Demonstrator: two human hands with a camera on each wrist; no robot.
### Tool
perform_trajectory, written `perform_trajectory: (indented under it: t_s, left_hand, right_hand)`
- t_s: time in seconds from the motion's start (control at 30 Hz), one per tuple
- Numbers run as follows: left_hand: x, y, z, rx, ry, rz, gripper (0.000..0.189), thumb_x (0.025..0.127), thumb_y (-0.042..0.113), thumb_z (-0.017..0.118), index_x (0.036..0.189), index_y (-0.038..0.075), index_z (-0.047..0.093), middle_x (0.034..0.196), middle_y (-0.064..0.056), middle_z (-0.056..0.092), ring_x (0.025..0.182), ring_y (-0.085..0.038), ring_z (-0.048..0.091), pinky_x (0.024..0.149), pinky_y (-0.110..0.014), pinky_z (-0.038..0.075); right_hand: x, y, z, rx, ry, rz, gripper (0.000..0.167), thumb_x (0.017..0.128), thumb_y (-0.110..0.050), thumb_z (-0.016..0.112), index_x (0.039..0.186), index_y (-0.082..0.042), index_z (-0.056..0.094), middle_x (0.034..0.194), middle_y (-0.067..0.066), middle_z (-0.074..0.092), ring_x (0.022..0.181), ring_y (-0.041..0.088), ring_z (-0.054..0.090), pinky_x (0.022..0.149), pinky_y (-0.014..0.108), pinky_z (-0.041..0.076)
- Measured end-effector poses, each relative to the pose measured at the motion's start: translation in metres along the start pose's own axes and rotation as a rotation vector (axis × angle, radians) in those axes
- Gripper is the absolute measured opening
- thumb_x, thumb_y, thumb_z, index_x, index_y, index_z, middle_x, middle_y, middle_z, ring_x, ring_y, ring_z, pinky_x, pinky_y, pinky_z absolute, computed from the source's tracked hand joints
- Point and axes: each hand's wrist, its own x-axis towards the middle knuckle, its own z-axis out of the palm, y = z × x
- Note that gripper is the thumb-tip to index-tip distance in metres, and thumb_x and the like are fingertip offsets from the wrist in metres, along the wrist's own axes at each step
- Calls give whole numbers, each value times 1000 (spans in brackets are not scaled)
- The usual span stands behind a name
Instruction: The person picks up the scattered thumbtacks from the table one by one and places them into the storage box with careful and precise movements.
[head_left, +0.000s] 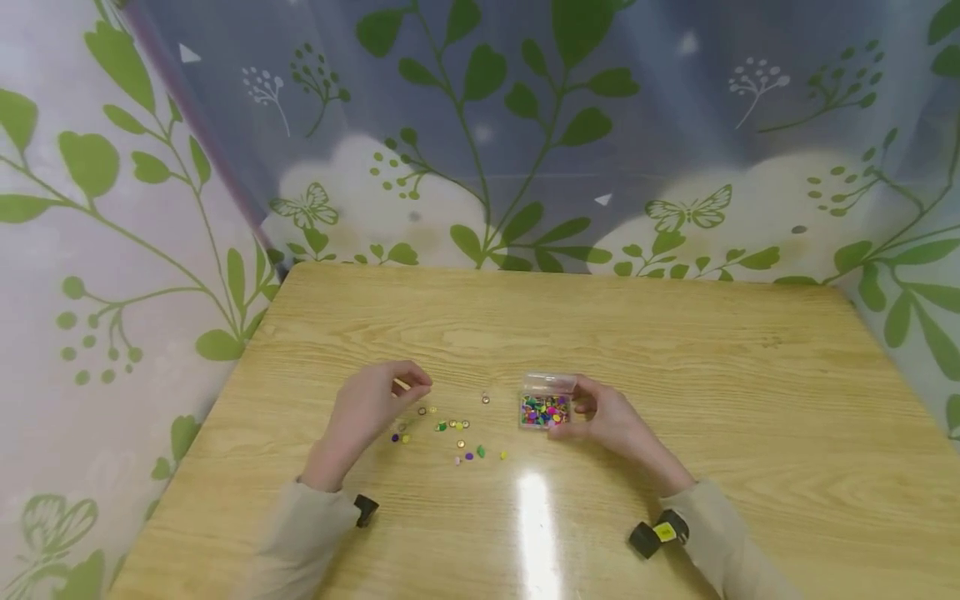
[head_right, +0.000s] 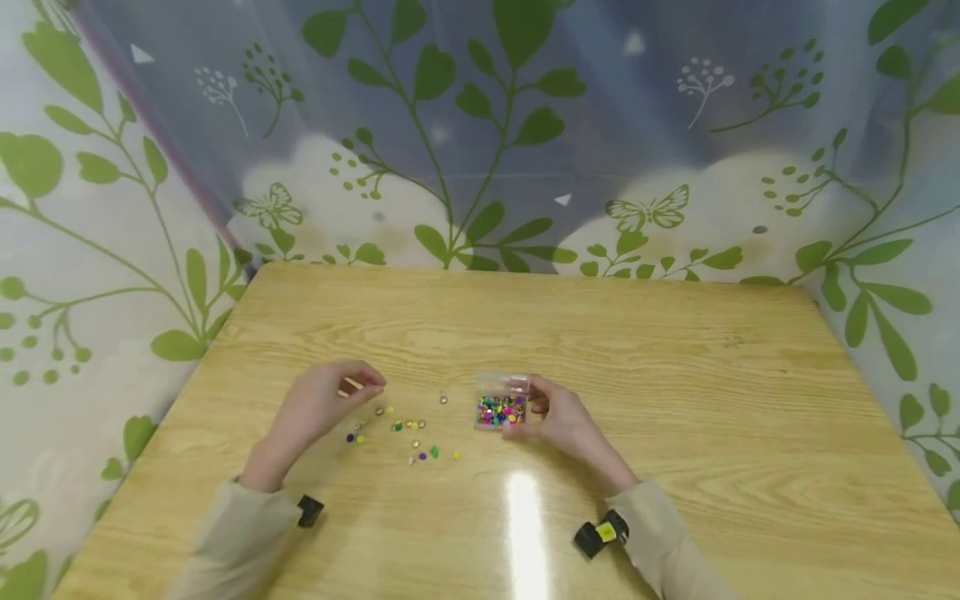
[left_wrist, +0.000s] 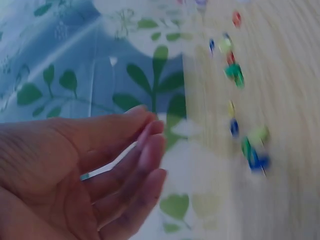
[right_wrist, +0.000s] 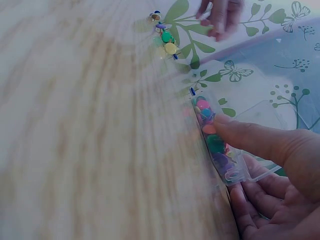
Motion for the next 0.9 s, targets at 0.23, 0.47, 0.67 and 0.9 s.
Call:
perform_trajectory:
  t_s: [0.23,0.47,0.67,0.9]
  left_hand:
    - [-17,-28,-6,23,-107,-71,7,90,17,77,85,17,73,85,5,72,77,-14,67,72,-37,54]
    - [-25,-37,-2,62,-165,-96,9,88,18,79,83,20,72,81,6,68,78,-14,64,73,-37,53]
    - [-28,-39,1,64,-186,-97,10,88,15,79,82,18,71,75,6,64,67,-11,54,63,-28,44]
    - [-28,-40,1,37,-69,-75,9,89,12,77,84,15,70,82,0,71,73,-16,65,66,-35,54]
  right_hand:
    - [0,-1,-1,-19,-1,-27,72,75,-28,91,138,-12,60,128,16,62,107,28,57,90,40,50]
    - [-1,-3,-1,-12,1,-33,70,77,-27,90,137,-10,60,132,17,61,109,29,58,95,47,50]
    - [-1,-2,-1,-10,-2,-29,70,77,-28,90,137,-10,60,130,17,61,108,28,57,93,43,50]
    - [0,0,-1,-17,1,-15,72,74,-28,91,138,-13,60,125,15,62,104,26,57,86,35,49]
